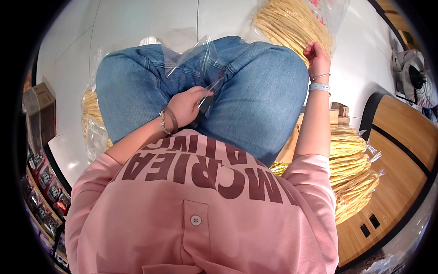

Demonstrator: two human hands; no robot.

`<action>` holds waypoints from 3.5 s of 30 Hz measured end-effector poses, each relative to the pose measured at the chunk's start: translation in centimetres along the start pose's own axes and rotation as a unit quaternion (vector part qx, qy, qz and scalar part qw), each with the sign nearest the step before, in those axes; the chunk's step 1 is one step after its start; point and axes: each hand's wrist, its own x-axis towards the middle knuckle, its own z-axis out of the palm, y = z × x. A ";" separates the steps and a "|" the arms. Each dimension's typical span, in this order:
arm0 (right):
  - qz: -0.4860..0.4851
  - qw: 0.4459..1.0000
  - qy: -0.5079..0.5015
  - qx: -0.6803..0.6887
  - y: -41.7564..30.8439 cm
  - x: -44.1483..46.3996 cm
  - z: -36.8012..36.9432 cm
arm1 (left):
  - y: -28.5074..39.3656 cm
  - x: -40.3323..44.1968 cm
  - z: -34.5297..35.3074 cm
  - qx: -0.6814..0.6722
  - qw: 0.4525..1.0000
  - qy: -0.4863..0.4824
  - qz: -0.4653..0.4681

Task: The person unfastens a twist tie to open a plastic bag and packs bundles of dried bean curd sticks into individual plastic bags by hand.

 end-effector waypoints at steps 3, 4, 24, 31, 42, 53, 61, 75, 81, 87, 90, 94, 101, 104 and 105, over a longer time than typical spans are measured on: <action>-0.085 0.993 0.038 -0.077 -0.4 -1.5 1.2 | 0.1 0.0 -0.1 -0.003 1.000 -0.006 -0.007; -0.104 0.987 0.044 -0.114 -0.8 -2.7 1.6 | 0.0 0.0 -0.1 -0.004 1.000 -0.009 -0.011; -0.142 0.776 0.126 -0.602 10.4 -0.3 -7.0 | 0.0 0.7 -0.3 -0.014 0.999 -0.038 -0.030; -0.053 0.708 0.113 -0.695 9.1 4.3 -13.0 | 0.0 1.1 -0.2 -0.003 0.997 -0.061 -0.039; 0.022 0.883 0.205 -0.422 12.3 6.0 -14.9 | 0.5 1.2 -0.5 -0.004 0.996 -0.064 -0.065; -0.079 0.770 0.154 -0.614 14.4 1.4 -13.3 | 0.4 1.3 -0.3 -0.014 0.995 -0.067 -0.066; -0.075 0.787 0.131 -0.598 15.4 -1.2 -11.3 | 0.5 1.3 -0.3 -0.016 0.993 -0.080 -0.085; -0.073 0.803 0.103 -0.583 15.8 -2.2 -9.5 | 0.3 1.4 0.0 -0.001 0.996 -0.065 -0.069; -0.077 0.807 0.089 -0.579 15.9 -2.8 -8.9 | 0.5 1.4 -0.2 -0.014 0.994 -0.072 -0.077; -0.078 0.810 0.076 -0.576 15.7 -3.0 -8.7 | 0.2 1.3 0.0 -0.009 0.996 -0.066 -0.062; -0.079 0.816 0.066 -0.569 15.5 -3.1 -8.7 | 0.1 1.2 0.0 0.000 0.997 -0.061 -0.052; -0.083 0.821 0.054 -0.562 15.3 -4.1 -8.2 | 0.0 1.2 0.1 0.018 0.998 -0.052 -0.033; -0.082 0.850 0.010 -0.520 14.2 -6.0 -7.7 | 0.0 0.7 0.2 0.009 1.000 -0.014 -0.001; -0.080 0.870 -0.023 -0.486 12.8 -6.9 -7.9 | -0.1 0.5 0.2 0.009 1.000 0.004 0.012; -0.077 0.879 -0.036 -0.470 12.4 -7.4 -8.0 | -0.2 0.3 0.2 0.008 1.000 0.014 0.019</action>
